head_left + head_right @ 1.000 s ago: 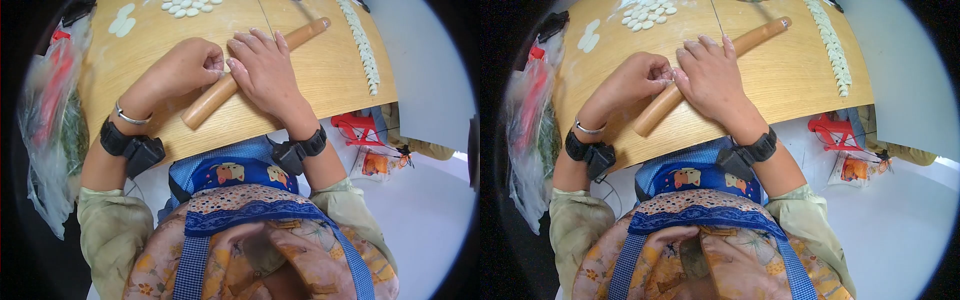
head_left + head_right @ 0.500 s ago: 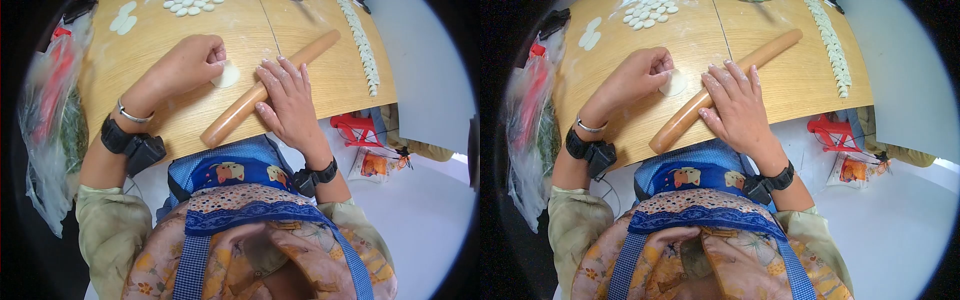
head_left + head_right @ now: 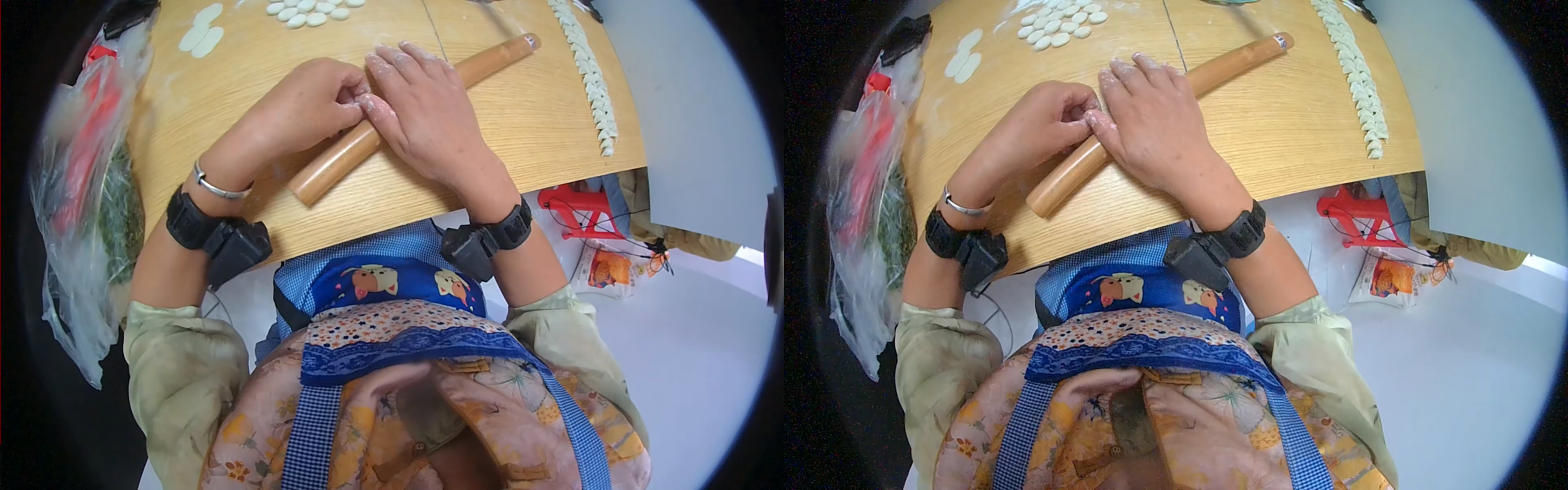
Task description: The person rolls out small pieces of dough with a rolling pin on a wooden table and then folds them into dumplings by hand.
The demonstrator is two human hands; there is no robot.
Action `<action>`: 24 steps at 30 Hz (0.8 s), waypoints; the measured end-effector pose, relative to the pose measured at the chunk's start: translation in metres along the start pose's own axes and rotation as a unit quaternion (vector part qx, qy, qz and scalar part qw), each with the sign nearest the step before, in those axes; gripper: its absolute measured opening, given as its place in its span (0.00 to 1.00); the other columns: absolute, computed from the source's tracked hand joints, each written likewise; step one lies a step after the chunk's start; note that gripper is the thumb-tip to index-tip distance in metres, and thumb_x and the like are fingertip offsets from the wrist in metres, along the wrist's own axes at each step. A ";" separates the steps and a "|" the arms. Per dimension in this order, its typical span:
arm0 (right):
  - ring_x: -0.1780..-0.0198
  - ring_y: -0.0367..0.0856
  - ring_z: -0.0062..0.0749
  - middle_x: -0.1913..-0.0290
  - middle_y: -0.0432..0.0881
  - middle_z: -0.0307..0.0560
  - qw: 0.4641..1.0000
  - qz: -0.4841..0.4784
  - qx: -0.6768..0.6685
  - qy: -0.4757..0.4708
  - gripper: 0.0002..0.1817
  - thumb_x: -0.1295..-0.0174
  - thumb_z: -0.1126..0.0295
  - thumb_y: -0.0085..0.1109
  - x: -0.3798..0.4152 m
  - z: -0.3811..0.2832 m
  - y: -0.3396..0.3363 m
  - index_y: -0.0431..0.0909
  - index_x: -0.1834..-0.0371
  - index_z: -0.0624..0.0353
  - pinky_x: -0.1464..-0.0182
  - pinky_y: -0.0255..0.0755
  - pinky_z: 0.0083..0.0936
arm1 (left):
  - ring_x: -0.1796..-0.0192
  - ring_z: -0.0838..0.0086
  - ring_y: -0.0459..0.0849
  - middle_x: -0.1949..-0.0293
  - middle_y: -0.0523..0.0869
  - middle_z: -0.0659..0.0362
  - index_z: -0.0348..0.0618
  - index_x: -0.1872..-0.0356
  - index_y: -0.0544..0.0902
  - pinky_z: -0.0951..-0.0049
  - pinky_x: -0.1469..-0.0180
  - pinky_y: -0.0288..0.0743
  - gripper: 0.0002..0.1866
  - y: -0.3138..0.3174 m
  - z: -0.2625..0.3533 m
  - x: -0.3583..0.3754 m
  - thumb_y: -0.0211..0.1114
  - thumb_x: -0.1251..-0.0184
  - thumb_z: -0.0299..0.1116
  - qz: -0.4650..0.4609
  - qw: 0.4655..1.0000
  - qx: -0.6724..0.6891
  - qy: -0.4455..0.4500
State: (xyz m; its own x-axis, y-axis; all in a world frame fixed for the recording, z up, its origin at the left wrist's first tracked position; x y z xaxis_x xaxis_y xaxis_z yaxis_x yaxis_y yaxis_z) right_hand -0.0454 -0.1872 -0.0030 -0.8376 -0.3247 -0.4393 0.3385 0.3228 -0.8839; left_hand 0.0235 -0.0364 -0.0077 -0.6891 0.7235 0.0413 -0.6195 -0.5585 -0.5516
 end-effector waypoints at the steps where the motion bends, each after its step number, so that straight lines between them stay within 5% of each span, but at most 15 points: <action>1: 0.26 0.71 0.56 0.33 0.80 0.59 1.000 -0.003 0.011 0.003 0.28 0.24 0.51 0.50 0.000 0.000 0.000 0.78 0.35 0.65 0.23 0.57 0.53 | 0.69 0.65 0.86 0.73 0.86 0.49 0.30 0.64 0.84 0.66 0.62 0.80 0.10 -0.001 0.001 0.000 0.68 0.36 0.30 0.000 1.000 -0.011 0.006; 2: 0.26 0.71 0.56 0.33 0.80 0.59 1.000 -0.003 0.010 0.002 0.28 0.24 0.51 0.50 0.004 -0.001 -0.003 0.78 0.35 0.65 0.23 0.57 0.53 | 0.69 0.65 0.86 0.73 0.86 0.49 0.30 0.64 0.84 0.66 0.62 0.80 0.10 -0.001 0.001 0.001 0.68 0.36 0.30 0.000 1.000 -0.011 0.005; 4: 0.25 0.69 0.56 0.30 0.77 0.59 0.999 -0.032 0.016 0.015 0.30 0.25 0.51 0.51 0.020 -0.002 -0.012 0.75 0.32 0.65 0.21 0.54 0.54 | 0.68 0.80 0.77 0.73 0.81 0.62 0.32 0.64 0.82 0.74 0.63 0.74 0.08 0.000 0.002 0.001 0.65 0.34 0.28 -0.011 1.000 -0.012 0.024; 14: 0.21 0.63 0.56 0.25 0.70 0.60 0.996 -0.076 0.008 0.050 0.34 0.28 0.51 0.56 0.074 -0.007 -0.039 0.70 0.27 0.66 0.18 0.45 0.57 | 0.67 0.81 0.78 0.72 0.82 0.63 0.33 0.63 0.82 0.76 0.63 0.75 0.08 0.003 0.006 0.002 0.66 0.36 0.28 0.026 0.999 -0.033 0.029; 16: 0.21 0.63 0.55 0.25 0.71 0.59 0.997 -0.071 0.010 0.042 0.35 0.28 0.50 0.55 0.071 -0.008 -0.039 0.70 0.27 0.66 0.18 0.45 0.57 | 0.67 0.65 0.87 0.71 0.88 0.49 0.31 0.64 0.85 0.68 0.60 0.81 0.11 0.004 0.007 0.002 0.70 0.40 0.31 0.003 1.000 -0.031 0.003; 23: 0.24 0.68 0.53 0.31 0.77 0.57 0.999 -0.042 0.025 0.016 0.32 0.26 0.50 0.54 0.034 -0.007 -0.020 0.74 0.31 0.67 0.20 0.51 0.55 | 0.67 0.65 0.87 0.72 0.87 0.48 0.31 0.66 0.86 0.67 0.60 0.81 0.12 0.002 0.003 0.000 0.70 0.38 0.33 -0.001 1.000 -0.016 -0.004; 24: 0.26 0.69 0.54 0.32 0.78 0.57 0.999 -0.027 0.020 0.013 0.31 0.26 0.51 0.54 0.027 -0.006 -0.016 0.75 0.33 0.68 0.21 0.54 0.54 | 0.69 0.73 0.82 0.74 0.84 0.55 0.31 0.66 0.84 0.70 0.63 0.77 0.10 0.003 0.001 0.000 0.68 0.37 0.31 -0.002 1.000 -0.017 0.008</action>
State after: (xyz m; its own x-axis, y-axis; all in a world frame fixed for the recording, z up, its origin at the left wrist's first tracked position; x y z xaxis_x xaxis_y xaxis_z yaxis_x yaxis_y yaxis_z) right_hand -0.0759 -0.1960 0.0007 -0.8663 -0.3169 -0.3861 0.3082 0.2690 -0.9125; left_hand 0.0214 -0.0383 -0.0082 -0.6805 0.7321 0.0312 -0.6089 -0.5413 -0.5799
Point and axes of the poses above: each hand's wrist, its own x-axis away from the middle knuckle, its own y-axis out of the palm, z = x × y, the point moved 4 cm from there along -x, towards the middle knuckle
